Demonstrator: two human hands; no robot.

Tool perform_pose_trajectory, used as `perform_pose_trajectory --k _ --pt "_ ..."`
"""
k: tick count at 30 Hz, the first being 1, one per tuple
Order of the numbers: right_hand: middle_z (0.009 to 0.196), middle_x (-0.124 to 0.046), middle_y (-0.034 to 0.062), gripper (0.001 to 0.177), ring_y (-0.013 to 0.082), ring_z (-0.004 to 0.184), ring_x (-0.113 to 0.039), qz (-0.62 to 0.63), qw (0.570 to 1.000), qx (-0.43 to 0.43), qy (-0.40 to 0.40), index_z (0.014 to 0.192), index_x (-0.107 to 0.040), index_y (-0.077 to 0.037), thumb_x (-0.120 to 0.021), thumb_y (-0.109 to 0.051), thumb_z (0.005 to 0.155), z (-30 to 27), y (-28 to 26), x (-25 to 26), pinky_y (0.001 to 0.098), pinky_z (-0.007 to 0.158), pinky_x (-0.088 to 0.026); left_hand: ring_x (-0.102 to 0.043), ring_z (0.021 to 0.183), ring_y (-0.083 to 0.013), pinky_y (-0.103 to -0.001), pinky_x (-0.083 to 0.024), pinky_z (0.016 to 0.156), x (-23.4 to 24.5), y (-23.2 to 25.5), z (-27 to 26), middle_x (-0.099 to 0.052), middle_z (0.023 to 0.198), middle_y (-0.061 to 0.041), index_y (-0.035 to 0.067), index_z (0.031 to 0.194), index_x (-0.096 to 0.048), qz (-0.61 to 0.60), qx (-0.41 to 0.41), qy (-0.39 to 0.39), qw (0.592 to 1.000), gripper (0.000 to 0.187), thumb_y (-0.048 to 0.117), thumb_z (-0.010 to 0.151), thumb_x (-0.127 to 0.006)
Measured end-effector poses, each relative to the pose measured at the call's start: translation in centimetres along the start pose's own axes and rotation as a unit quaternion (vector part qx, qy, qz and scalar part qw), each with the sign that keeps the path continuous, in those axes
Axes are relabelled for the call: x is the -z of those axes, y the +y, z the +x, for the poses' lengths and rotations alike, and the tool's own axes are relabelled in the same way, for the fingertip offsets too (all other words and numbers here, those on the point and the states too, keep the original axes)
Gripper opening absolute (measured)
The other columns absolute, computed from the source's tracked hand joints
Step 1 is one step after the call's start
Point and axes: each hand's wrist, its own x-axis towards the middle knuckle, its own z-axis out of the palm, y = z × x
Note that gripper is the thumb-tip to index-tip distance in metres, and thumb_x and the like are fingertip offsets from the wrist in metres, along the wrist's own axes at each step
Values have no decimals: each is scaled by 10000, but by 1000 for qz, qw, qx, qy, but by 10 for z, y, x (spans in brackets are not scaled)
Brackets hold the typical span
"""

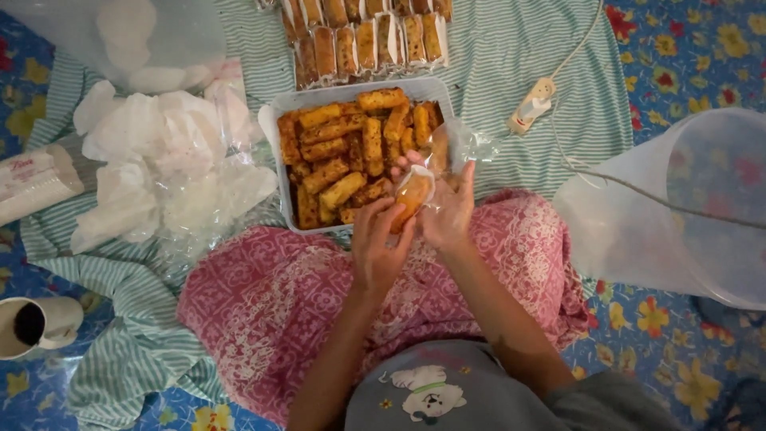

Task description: The person is packaging individual pieces of fried food into small plastic bags while sitting on the floor.

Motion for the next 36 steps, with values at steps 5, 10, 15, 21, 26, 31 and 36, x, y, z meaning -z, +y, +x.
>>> perform_pose_trajectory --k 5,10,15,21,26,31,36 --pt "1342 -657 186 1024 375 1194 -665 -20 999 -14 21 1415 -575 -85 -475 -875 772 5 -1 10 546 1055 -522 -697 1026 -359 -467 -636 777 -7 -8 -5 -653 1152 -164 25 1143 -727 4 -1 5 1000 321 54 854 -863" --pt "1318 -667 191 986 362 1188 -659 11 998 -25 53 1406 -579 -64 -519 -838 798 -4 0 11 538 1060 -513 -695 1004 -374 -476 -626 793 -13 -9 0 -661 1119 -176 16 1116 -733 4 -23 23 999 324 33 827 -878" --pt "1282 -686 158 785 297 1100 -709 -55 998 -2 -27 1394 -576 -38 -474 -683 957 6 4 15 438 926 -606 -691 986 -390 -503 -614 814 -17 -6 9 -676 1132 -202 4 1114 -745 10 -44 43 998 333 27 813 -885" --pt "1214 -701 126 758 295 1070 -708 -106 994 5 17 1368 -610 -62 -545 -671 922 26 3 45 473 936 -589 -670 1034 -400 -520 -599 820 -18 -14 -4 -629 1189 -202 6 1171 -694 4 -21 6 1000 383 79 841 -875" --pt "1256 -679 138 746 312 1059 -723 -35 998 -48 -34 1399 -570 -61 -530 -650 943 31 -2 53 524 839 -626 -674 1097 -385 -492 -611 829 7 -4 -12 -597 1250 -187 12 1253 -657 -4 34 -72 997 441 99 870 -859" --pt "1248 -680 147 759 311 1046 -732 -2 997 -58 -42 1392 -570 -38 -538 -647 940 21 -4 34 520 902 -617 -685 1089 -442 -528 -626 830 21 0 -13 -588 1244 -207 -26 1236 -649 -35 37 -105 993 390 -38 880 -808" --pt "1265 -680 164 789 343 1070 -729 26 994 -84 -65 1440 -546 -40 -507 -661 954 7 -8 17 519 871 -624 -730 1005 -325 -376 -640 804 24 2 -8 -667 1187 -178 -34 1172 -699 14 -22 -66 997 261 -40 922 -776"
